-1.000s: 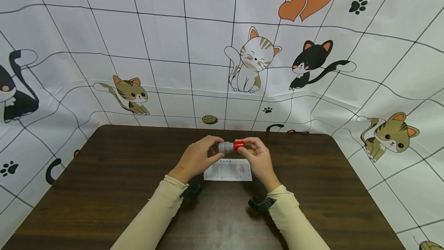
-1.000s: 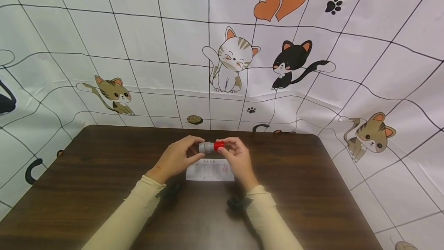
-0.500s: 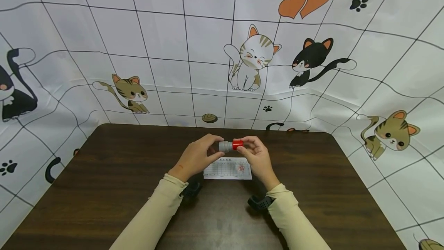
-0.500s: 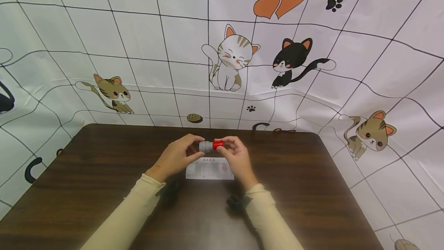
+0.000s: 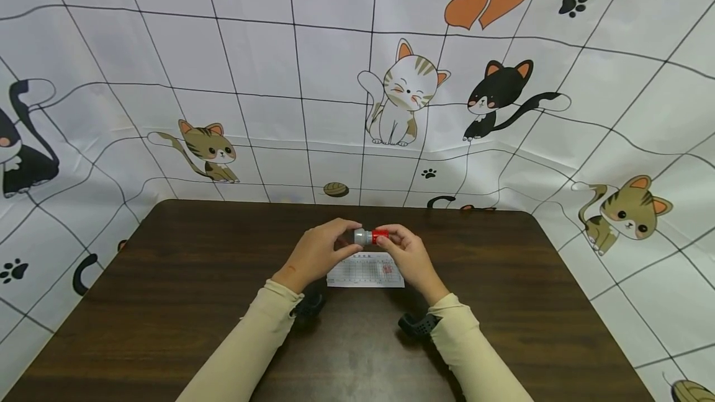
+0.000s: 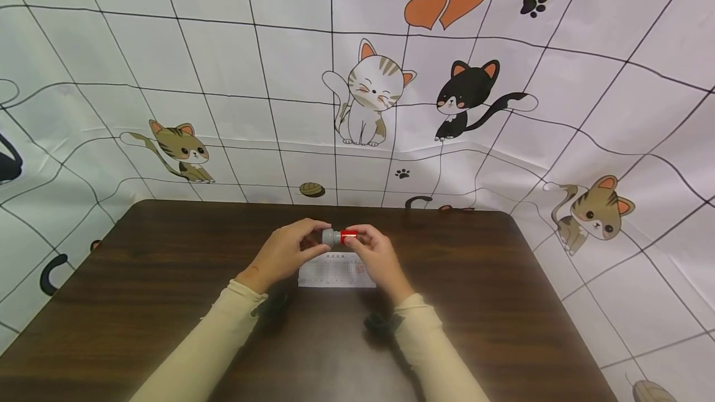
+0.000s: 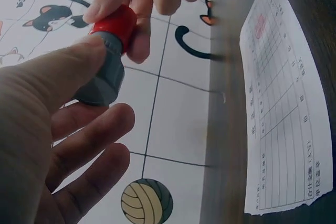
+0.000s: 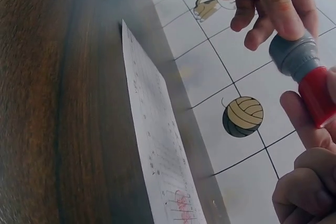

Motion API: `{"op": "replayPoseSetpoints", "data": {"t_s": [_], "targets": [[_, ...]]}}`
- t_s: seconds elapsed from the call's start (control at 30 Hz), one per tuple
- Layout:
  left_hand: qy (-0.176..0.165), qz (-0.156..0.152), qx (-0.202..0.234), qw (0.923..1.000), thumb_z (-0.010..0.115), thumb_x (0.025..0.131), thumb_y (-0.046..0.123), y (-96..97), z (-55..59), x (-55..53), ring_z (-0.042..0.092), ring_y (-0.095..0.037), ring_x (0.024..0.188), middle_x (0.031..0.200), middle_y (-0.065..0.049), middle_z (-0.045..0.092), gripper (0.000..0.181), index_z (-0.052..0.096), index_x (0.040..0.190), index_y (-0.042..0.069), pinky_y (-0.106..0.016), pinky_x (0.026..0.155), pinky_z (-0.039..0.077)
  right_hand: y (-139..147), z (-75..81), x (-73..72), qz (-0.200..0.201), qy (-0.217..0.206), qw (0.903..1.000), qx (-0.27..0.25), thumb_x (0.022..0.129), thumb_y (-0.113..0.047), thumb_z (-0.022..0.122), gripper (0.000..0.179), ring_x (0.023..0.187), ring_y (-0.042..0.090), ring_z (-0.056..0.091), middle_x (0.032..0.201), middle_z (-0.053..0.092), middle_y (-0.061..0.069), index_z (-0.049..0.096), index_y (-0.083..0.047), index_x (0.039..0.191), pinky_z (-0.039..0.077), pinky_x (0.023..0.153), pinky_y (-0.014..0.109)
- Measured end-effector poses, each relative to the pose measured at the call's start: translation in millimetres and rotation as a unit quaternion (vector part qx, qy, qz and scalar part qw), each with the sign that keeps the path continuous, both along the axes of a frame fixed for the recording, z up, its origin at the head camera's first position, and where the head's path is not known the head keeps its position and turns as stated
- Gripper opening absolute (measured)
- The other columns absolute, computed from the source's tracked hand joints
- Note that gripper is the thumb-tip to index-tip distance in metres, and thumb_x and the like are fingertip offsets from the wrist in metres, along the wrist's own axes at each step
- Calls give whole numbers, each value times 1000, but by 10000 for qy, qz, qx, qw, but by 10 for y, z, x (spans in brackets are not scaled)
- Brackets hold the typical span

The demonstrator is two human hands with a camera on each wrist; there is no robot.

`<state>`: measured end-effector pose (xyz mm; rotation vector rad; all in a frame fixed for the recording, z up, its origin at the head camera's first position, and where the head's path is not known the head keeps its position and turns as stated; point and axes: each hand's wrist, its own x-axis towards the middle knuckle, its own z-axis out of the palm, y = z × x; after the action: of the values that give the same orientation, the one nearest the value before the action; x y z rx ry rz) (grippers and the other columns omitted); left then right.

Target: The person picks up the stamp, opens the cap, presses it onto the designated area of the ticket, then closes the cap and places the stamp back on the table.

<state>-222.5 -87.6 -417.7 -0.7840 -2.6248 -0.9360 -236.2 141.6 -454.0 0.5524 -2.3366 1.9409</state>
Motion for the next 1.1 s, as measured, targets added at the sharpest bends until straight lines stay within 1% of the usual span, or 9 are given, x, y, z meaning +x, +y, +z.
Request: {"op": "replayPoseSetpoints", "data": {"t_s": [0.13, 0.27, 0.37, 0.5, 0.67, 0.77, 0.9, 1.0, 1.1], "targets": [[269, -110, -43, 9996, 82, 91, 23, 34, 7, 14, 72, -11, 89, 117, 0, 72, 42, 69, 129, 12, -30, 78, 61, 20, 36, 0, 161, 245, 9988, 389, 100, -3, 67, 25, 88, 12, 69, 111, 72, 21, 68, 4, 123, 60, 87, 39], [499, -221, 60, 9985, 83, 90, 21, 61, 7, 22, 72, -12, 89, 119, 0, 71, 44, 68, 129, 11, -31, 79, 61, 42, 75, 7, 187, 417, 9978, 490, 98, -5, 69, 24, 84, 15, 68, 106, 71, 18, 69, 2, 121, 60, 82, 34], [376, -228, 105, 9990, 82, 91, 22, 74, -13, 17, 72, -11, 90, 120, 0, 70, 44, 67, 131, 12, -31, 79, 61, 81, 83, 18, 151, 412, 9978, 503, 98, -7, 71, 23, 88, 26, 70, 105, 71, 17, 70, 1, 120, 58, 81, 24], [60, -237, -28, 9997, 80, 93, 29, 74, -55, 7, 71, -11, 94, 125, 0, 68, 48, 64, 136, 15, -32, 81, 61, 155, 80, 32, 235, 376, 9977, 513, 99, -10, 71, 24, 90, 41, 69, 106, 71, 18, 69, 0, 120, 58, 79, 25], [-215, 16, -330, 9992, 79, 93, 36, -6, -88, 2, 70, -18, 109, 136, -2, 64, 57, 60, 143, 15, -39, 90, 59, 265, 92, 11, -23, 317, 9984, 472, 97, -8, 73, 30, 66, 19, 56, 107, 71, 22, 65, 1, 125, 44, 59, 21], [-363, 223, -644, 9970, 78, 94, 39, -105, -120, 2, 64, -24, 121, 139, -4, 62, 56, 61, 142, 15, -44, 98, 55, 332, 183, 22, -368, 185, 9982, 425, 95, -2, 73, 33, 61, 8, 44, 105, 69, 25, 59, 6, 124, 36, 55, 20], [-676, 333, -1108, 9910, 77, 94, 43, -222, -195, 14, 55, -30, 133, 144, -6, 59, 58, 61, 142, 15, -50, 107, 49, 480, 168, -45, -800, 48, 9957, 459, 95, -3, 74, 37, 67, 9, 46, 107, 65, 24, 56, 9, 125, 38, 58, 19], [-935, 329, -1426, 9848, 77, 93, 47, -268, -254, 27, 51, -31, 137, 148, -8, 55, 63, 59, 145, 16, -52, 111, 45, 601, 55, -149, -1079, 40, 9926, 563, 95, -10, 76, 40, 70, 11, 46, 109, 64, 21, 58, 5, 127, 38, 58, 18], [-1027, 286, -1605, 9813, 77, 92, 47, -281, -301, 42, 50, -33, 139, 149, -11, 54, 66, 59, 146, 14, -53, 114, 42, 673, 37, -203, -1325, 28, 9887, 693, 94, -14, 78, 40, 67, 11, 45, 109, 65, 21, 59, 3, 126, 37, 57, 19]]}}
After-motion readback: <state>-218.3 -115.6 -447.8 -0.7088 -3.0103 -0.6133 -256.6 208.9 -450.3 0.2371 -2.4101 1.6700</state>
